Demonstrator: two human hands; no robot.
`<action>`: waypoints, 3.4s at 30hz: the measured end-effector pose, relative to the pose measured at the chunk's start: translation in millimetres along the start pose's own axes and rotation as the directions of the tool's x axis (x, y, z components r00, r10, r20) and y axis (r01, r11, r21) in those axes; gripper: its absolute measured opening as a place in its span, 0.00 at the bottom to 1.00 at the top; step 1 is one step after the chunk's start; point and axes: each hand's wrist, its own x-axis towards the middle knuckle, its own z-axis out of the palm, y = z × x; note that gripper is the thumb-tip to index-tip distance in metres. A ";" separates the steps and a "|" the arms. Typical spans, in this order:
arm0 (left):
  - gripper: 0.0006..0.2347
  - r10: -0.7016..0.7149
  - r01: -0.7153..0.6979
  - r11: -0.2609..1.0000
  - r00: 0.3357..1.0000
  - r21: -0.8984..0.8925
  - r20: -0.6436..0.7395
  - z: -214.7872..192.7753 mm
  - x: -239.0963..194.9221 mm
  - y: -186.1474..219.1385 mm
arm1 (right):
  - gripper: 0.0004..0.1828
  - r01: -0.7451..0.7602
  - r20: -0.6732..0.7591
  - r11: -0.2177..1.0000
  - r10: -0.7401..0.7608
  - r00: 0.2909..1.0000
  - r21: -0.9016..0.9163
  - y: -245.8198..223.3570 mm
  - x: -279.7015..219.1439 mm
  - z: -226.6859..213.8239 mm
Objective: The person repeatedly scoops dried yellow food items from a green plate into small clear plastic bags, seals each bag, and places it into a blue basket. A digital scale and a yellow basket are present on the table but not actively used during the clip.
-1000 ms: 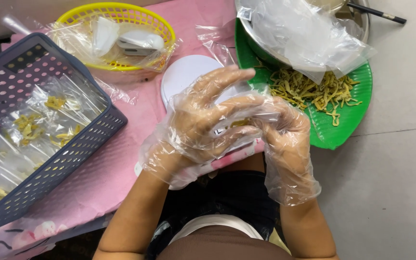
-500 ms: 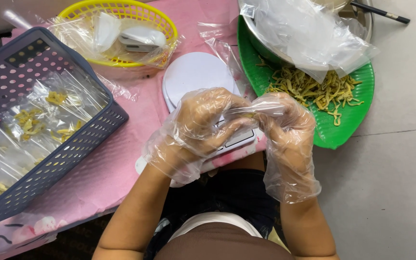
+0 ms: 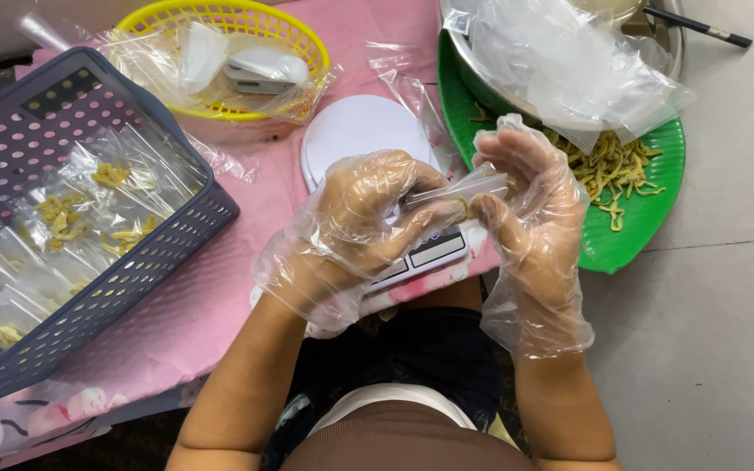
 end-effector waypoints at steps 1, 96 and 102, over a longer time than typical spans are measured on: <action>0.05 -0.025 0.024 1.000 1.000 0.004 0.015 -0.2 0.3 -0.2 | 0.31 0.023 0.042 0.999 -0.021 0.999 -0.042 -2.5 1.3 0.0; 0.12 -0.996 0.902 -0.075 -0.088 0.426 0.010 -264.9 -130.0 34.5 | 0.03 0.078 0.687 0.696 0.672 0.277 -0.713 7.0 59.6 347.8; 0.08 -0.969 0.740 0.198 0.247 0.643 0.014 -253.5 -166.3 18.1 | 0.09 0.355 0.707 0.615 0.648 0.283 -0.705 9.3 57.4 352.9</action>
